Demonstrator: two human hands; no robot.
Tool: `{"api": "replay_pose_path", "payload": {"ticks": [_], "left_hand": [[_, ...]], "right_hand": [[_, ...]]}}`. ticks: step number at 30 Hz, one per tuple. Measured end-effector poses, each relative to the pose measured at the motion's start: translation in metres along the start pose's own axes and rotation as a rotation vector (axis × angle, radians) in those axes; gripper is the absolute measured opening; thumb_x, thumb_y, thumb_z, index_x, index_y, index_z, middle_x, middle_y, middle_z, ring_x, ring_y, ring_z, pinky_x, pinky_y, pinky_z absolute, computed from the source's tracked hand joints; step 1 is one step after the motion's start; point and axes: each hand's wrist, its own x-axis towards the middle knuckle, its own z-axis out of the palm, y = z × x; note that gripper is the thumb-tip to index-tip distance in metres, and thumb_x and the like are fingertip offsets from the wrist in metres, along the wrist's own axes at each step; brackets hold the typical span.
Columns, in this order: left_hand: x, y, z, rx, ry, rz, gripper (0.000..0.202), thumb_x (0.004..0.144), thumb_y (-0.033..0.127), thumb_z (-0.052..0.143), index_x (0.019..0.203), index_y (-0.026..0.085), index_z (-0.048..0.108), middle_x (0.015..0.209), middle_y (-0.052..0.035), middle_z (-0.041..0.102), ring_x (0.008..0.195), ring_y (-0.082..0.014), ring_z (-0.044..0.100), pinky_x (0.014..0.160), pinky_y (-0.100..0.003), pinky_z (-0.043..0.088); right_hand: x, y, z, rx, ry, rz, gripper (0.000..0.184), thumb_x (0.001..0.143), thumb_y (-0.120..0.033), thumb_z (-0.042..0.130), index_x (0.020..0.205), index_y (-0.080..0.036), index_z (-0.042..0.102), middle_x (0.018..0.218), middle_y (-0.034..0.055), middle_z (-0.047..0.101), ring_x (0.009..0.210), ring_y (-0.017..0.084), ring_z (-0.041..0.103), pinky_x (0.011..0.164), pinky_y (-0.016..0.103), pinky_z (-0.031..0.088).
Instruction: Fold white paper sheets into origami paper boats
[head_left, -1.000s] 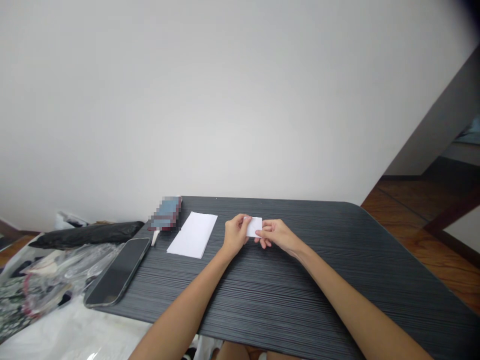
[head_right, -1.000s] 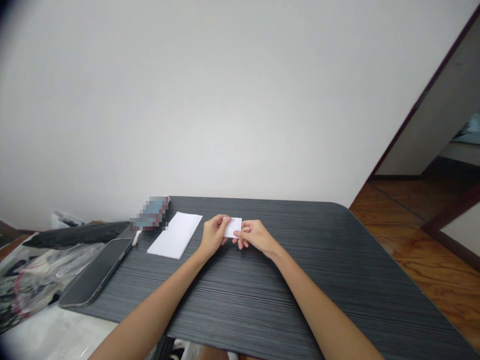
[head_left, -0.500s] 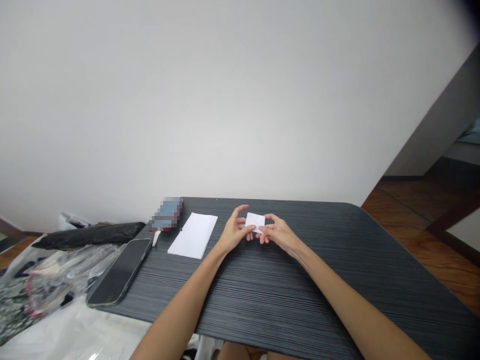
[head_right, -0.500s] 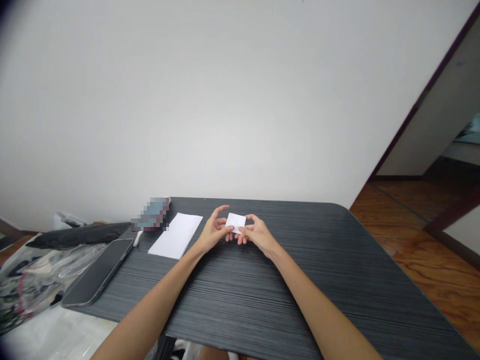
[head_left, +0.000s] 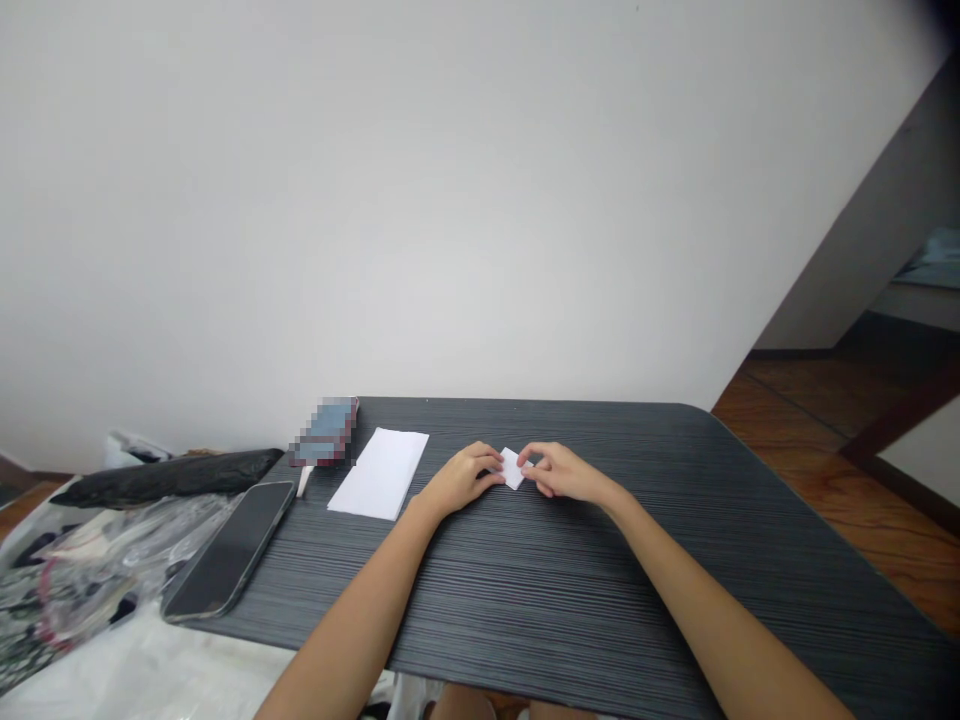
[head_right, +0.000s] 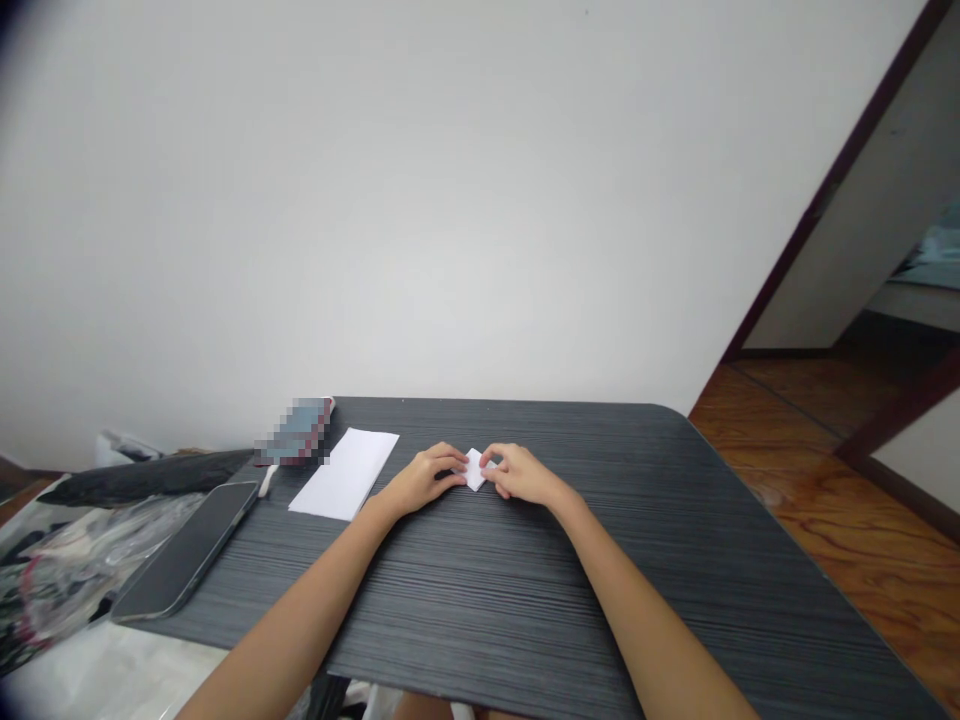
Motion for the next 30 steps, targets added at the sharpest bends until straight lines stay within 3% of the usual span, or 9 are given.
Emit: {"api": "replay_pose_path", "payload": {"ticks": [3, 6, 10, 17, 22, 30], "left_hand": [[0.0, 0.001, 0.0, 0.079, -0.01, 0.017, 0.024, 0.081, 0.031, 0.045, 0.092, 0.016, 0.059, 0.092, -0.0066, 0.056, 0.089, -0.0148, 0.051, 0.081, -0.027, 0.041], [0.0, 0.003, 0.001, 0.154, -0.009, 0.028, 0.026, 0.083, 0.031, 0.041, 0.096, 0.017, 0.058, 0.091, -0.0068, 0.056, 0.088, -0.0149, 0.051, 0.079, -0.028, 0.042], [0.0, 0.004, 0.002, 0.231, -0.001, 0.045, 0.029, 0.086, 0.029, 0.033, 0.094, 0.016, 0.058, 0.087, -0.0064, 0.056, 0.084, -0.014, 0.051, 0.075, -0.026, 0.043], [-0.002, 0.001, 0.003, 0.275, 0.012, 0.028, 0.03, 0.087, 0.024, 0.029, 0.095, 0.014, 0.056, 0.082, -0.0076, 0.057, 0.077, -0.0139, 0.052, 0.07, -0.027, 0.045], [-0.005, 0.007, -0.002, 0.215, 0.006, 0.046, 0.028, 0.086, 0.021, 0.031, 0.092, 0.015, 0.058, 0.094, -0.0085, 0.054, 0.089, -0.0154, 0.049, 0.078, -0.028, 0.043], [-0.001, 0.009, 0.0, 0.172, 0.068, -0.052, 0.024, 0.083, 0.022, 0.038, 0.081, 0.015, 0.06, 0.082, -0.0069, 0.051, 0.081, -0.0154, 0.047, 0.074, -0.029, 0.041]], "right_hand": [[-0.001, 0.006, -0.01, -0.258, 0.158, -0.217, 0.019, 0.071, -0.024, 0.054, 0.089, -0.019, 0.057, 0.078, 0.0036, 0.059, 0.072, 0.014, 0.055, 0.066, 0.027, 0.042], [-0.001, 0.01, -0.01, -0.338, 0.157, -0.339, 0.023, 0.071, -0.023, 0.057, 0.093, -0.022, 0.06, 0.101, 0.0052, 0.054, 0.096, 0.017, 0.048, 0.085, 0.031, 0.036], [0.003, 0.012, -0.004, -0.302, 0.174, -0.355, 0.018, 0.076, -0.024, 0.051, 0.091, -0.022, 0.061, 0.096, 0.0042, 0.056, 0.089, 0.015, 0.051, 0.079, 0.028, 0.039], [0.009, 0.016, 0.006, -0.299, 0.313, -0.386, 0.014, 0.077, -0.021, 0.048, 0.075, -0.018, 0.061, 0.084, 0.0049, 0.056, 0.076, 0.015, 0.051, 0.07, 0.028, 0.04], [0.008, 0.012, 0.008, -0.322, 0.308, -0.332, 0.014, 0.076, -0.02, 0.049, 0.071, -0.019, 0.062, 0.075, 0.004, 0.055, 0.071, 0.015, 0.05, 0.066, 0.027, 0.04], [0.006, 0.004, 0.009, -0.302, 0.334, -0.23, 0.017, 0.076, -0.019, 0.047, 0.07, -0.017, 0.063, 0.073, 0.0045, 0.059, 0.067, 0.015, 0.051, 0.065, 0.027, 0.037]]}}
